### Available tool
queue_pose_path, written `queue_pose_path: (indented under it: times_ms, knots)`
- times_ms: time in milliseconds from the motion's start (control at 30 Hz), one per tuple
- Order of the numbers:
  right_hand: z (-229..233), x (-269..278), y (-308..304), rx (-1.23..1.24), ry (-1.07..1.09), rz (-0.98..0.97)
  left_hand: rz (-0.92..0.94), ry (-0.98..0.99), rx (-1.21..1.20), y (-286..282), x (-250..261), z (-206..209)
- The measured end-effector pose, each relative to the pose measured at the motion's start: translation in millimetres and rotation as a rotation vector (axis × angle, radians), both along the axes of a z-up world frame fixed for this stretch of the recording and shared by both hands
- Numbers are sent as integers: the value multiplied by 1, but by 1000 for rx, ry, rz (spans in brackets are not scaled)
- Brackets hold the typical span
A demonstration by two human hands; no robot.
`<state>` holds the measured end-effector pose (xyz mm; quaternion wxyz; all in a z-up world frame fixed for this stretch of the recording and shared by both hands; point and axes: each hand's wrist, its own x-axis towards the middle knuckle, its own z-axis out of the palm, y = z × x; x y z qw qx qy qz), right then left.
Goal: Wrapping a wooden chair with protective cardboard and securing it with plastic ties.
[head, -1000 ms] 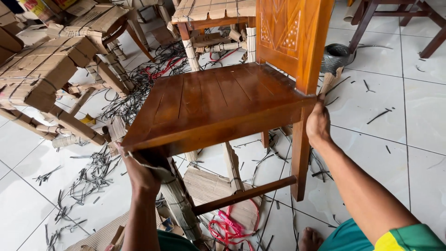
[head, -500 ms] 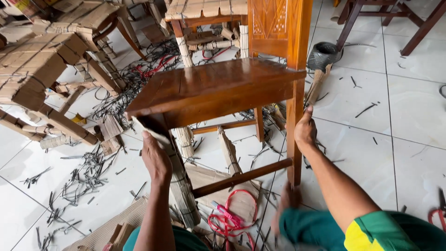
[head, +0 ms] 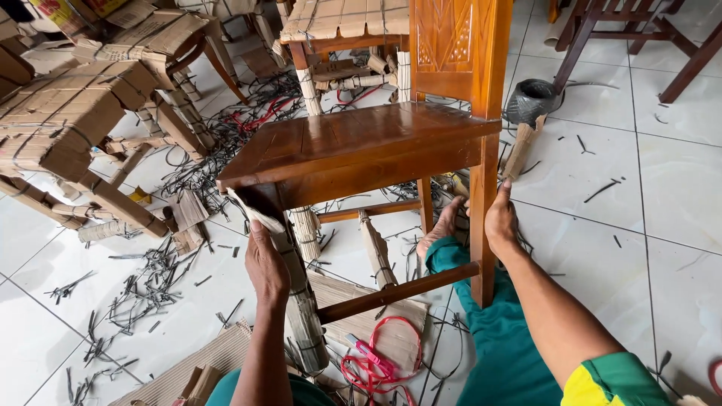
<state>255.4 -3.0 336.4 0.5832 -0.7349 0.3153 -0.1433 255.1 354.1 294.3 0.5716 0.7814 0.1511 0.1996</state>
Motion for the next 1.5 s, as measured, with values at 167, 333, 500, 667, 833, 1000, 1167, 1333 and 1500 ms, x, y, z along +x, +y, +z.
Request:
queue_pose_path:
  times_ms: [167,333,500,667,833,1000,1167,1333,1500]
  knots:
    - [-114,56,-57,213,-294,321,-6,6,12,3,3,1]
    - [-141,60,-70,261,-281,358,58,40,35,0,3,2]
    - [-135,55,-59,228,-269,269,66,73,72,17,18,-19]
    - [-109,40,-48,-40,95,123,89,111,94,24,27,-13]
    - [-71,23,-20,3,94,79,77,124,78,27,29,-5]
    - [7,-12,20,9,187,77,77,159,86,24,23,4]
    - [36,-21,35,-15,257,100,60,156,49,32,18,2]
    - [45,-20,36,-29,266,131,55,173,87,11,0,48]
    - [-30,27,-13,-33,180,169,83,205,111,17,15,47]
